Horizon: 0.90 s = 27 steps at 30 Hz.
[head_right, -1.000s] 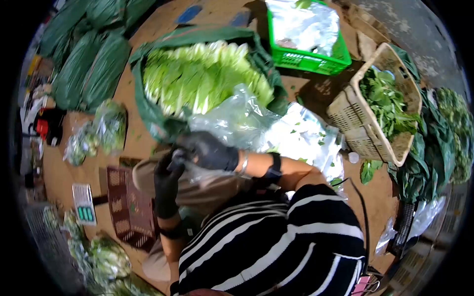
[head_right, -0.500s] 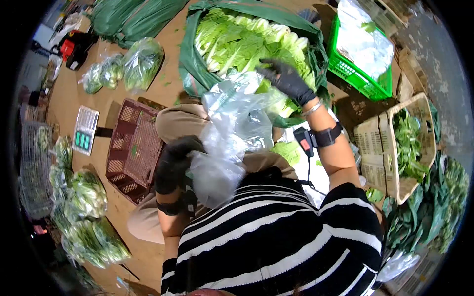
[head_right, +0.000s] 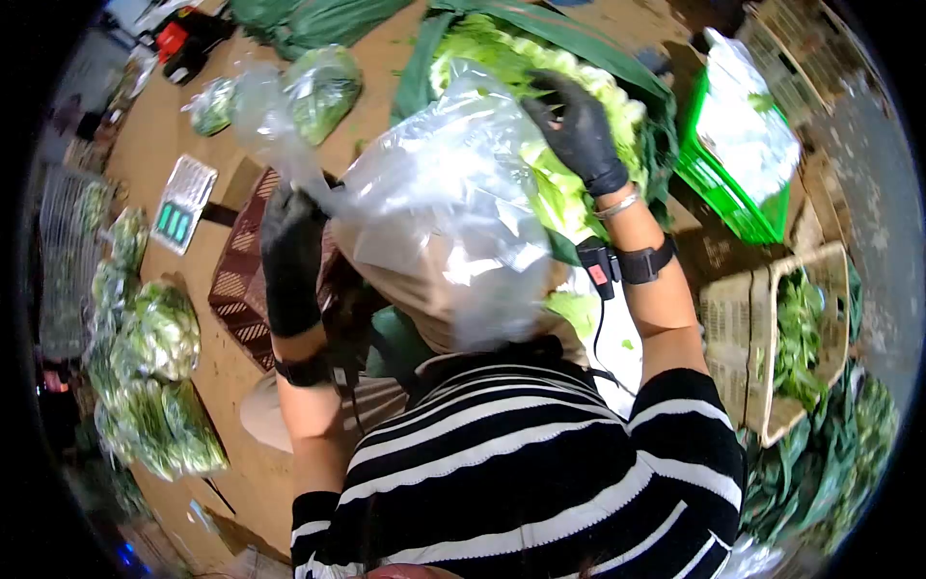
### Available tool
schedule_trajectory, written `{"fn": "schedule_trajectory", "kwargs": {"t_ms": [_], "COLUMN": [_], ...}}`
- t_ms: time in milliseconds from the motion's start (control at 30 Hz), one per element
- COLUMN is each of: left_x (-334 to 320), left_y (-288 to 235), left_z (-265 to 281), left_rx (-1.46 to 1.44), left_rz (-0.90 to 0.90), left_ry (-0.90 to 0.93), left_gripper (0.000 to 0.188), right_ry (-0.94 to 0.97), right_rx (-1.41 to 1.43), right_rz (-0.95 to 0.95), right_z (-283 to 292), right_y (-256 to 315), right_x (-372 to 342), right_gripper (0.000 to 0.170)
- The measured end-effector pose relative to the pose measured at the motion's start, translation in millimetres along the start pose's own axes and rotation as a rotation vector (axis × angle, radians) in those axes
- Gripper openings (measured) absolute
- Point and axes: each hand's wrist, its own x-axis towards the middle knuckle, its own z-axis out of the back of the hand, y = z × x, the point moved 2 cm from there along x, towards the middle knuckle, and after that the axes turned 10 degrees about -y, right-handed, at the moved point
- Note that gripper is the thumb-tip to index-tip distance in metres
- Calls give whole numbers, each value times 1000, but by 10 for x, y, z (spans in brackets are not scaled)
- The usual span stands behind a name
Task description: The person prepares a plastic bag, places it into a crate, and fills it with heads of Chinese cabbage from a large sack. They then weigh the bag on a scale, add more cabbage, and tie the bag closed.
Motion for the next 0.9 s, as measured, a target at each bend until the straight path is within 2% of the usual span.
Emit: {"fn": "schedule_trajectory", "kwargs": {"t_ms": [33, 100, 133, 167, 200, 233, 267, 300, 367, 433, 500, 567, 600, 633, 667, 700, 733, 767, 800, 833, 900], "left_x": [81, 134, 162, 211, 239, 261, 311, 336, 350, 330, 289, 226, 194, 168, 164, 161, 116, 80, 50, 5, -28], "left_y": [95, 399, 505, 432, 516, 591, 504, 511, 514, 480, 498, 504, 548, 588, 399, 488, 610, 572, 560, 555, 587], "left_z": [87, 224, 358, 413, 480, 538, 572, 658, 826, 983, 1098, 1188, 1262, 1341, 1422, 1523, 1619, 1724, 1800, 1902, 1996], "left_rx": [33, -1143, -778, -734, -624, -515, -1053, -1047, -896, -825, -646, -490, -417, -343, -526, -515, -358, -198, -406, -392, -614], "left_rz": [-8, 920, 670, 633, 533, 437, 846, 832, 668, 658, 515, 463, 429, 395, 519, 505, 446, 402, 592, 601, 661], "left_ry": [-41, -129, -37, -65, -65, -58, -235, -255, -341, -389, -369, -447, -487, -525, -591, -616, -600, -583, -453, -481, -345], "left_gripper": [6, 13, 17, 11, 11, 10, 12, 12, 13, 16, 18, 17, 14, 11, 11, 11, 12, 12, 16, 16, 22], "right_ry": [-62, -34, 130, 338, 647, 909, 771, 607, 436, 324, 541, 378, 372, 508, 650, 798, 1090, 1153, 1217, 1268, 1330], "right_rx": [-30, 219, 369, 696, 943, 918, 867, 656, 710, 484, 475, 519, 533, 547, 590, 627, 1113, 1086, 968, 851, 760], "right_rz": [125, -61, -148, -224, -211, 43, 316, 371, 181, 506, 308, 638, 568, 481, 465, 453, 74, -91, -25, 42, -129], "right_z": [-29, -60, -97, -149, -257, -389, -538, -696, -987, -1352, -1637, -1900, -2215, -2339, -2290, -2252, -2310, -2234, -2313, -2388, -2341], "right_y": [113, 577, 775, 971, 1215, 1366, 1550, 1616, 1616, 1675, 1955, 2197, 2096, 2161, 2237, 2281, 2293, 2385, 2382, 2365, 2406], "right_x": [70, 83, 54, -27, -87, -108, -148, -139, 151, 295, 186, 154, 138, 268, 326, 358, 327, 218, 160, 106, -6], "right_gripper": [26, 16, 13, 15, 15, 17, 19, 23, 29, 39, 53, 53, 48, 36, 27, 19, 17, 17, 17, 19, 22]}}
